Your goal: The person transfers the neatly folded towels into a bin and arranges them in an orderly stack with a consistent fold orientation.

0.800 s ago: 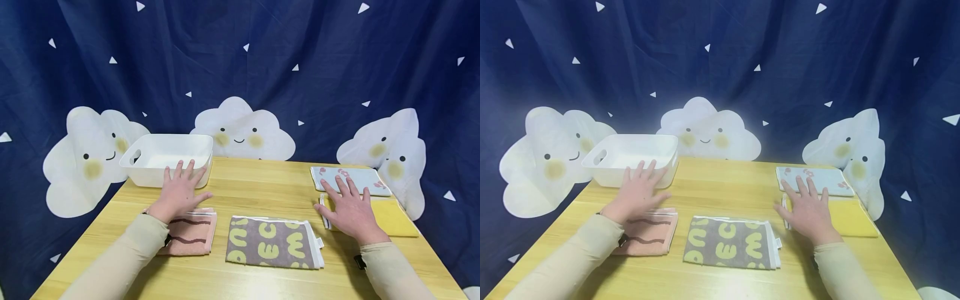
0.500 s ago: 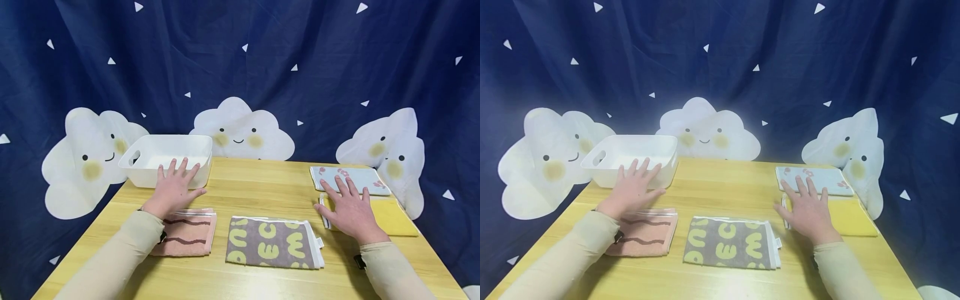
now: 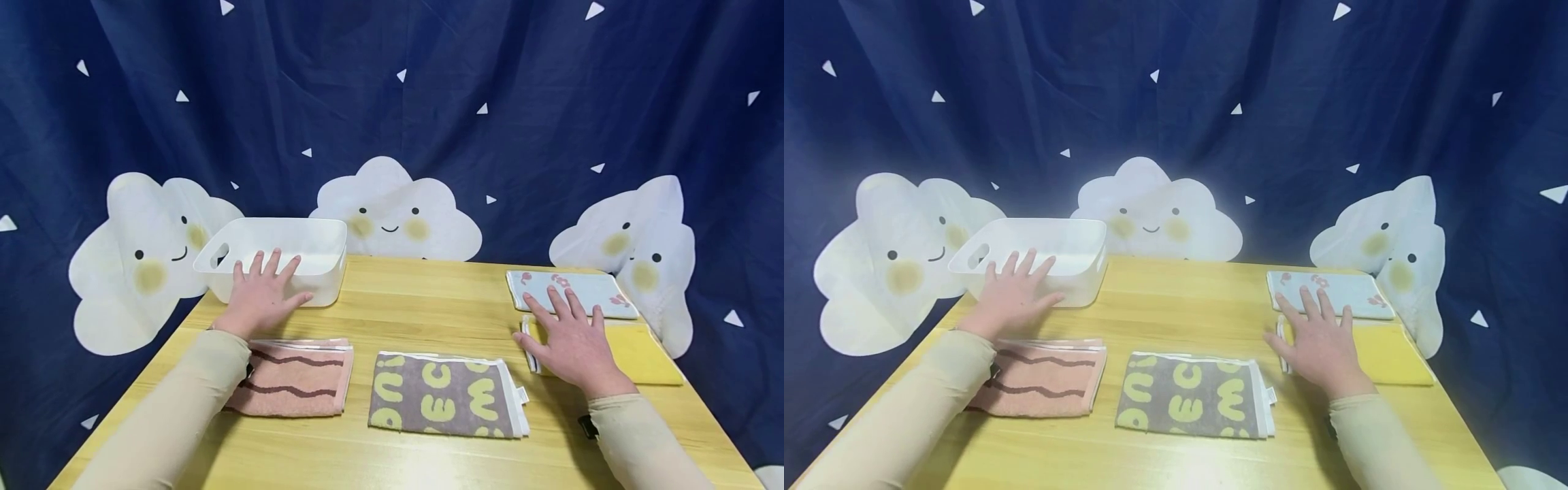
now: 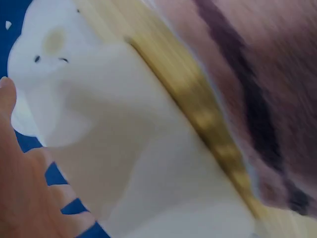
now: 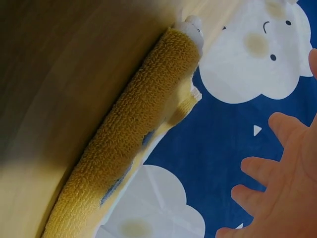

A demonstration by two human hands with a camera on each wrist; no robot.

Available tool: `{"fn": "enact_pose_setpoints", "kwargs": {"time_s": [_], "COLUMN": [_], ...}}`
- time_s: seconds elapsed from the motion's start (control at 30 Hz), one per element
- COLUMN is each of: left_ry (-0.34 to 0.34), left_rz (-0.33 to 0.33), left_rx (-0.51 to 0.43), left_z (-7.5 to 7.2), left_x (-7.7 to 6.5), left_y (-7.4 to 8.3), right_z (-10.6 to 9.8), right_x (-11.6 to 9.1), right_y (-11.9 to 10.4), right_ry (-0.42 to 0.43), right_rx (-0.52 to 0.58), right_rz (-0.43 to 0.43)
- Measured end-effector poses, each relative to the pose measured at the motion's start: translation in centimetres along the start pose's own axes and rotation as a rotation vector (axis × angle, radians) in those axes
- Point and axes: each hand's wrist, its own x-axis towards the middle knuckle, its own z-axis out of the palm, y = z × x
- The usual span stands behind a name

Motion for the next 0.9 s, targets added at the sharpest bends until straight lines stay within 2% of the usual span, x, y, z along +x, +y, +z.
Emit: {"fn": "enact_pose_setpoints", "kwargs": {"time_s": [0.2, 0.37, 0.5, 0.63, 0.9], "left_ry": [0.017, 0.046, 0.053, 0.036, 0.039], "left_rz": [-0.007, -0.001, 0.0, -0.003, 0.06], "left_rx": [-0.023, -0.065, -0.094, -0.084, -0.043], "left_z": [0.9, 1.7, 2.0, 1.9, 2.2], "left_x": [0.1, 0.1, 0.4, 0.8, 1.7], "left_y": [-2.1, -3.1, -3.5, -3.6, -4.3], "right_z": [0.3, 0.2, 0.2, 0.3, 0.3], "right_x": [-0.1, -0.2, -0.2, -0.2, -0.1], "right_y": [0.0, -0.1, -0.2, -0.2, -0.3], "right_ry": [-0.005, 0.004, 0.005, 0.005, 0.015], "right_rx": [-0.002, -0.016, -0.031, -0.042, -0.035], "right_rz": [0.004, -0.027, -0.053, -0.058, -0.055]}}
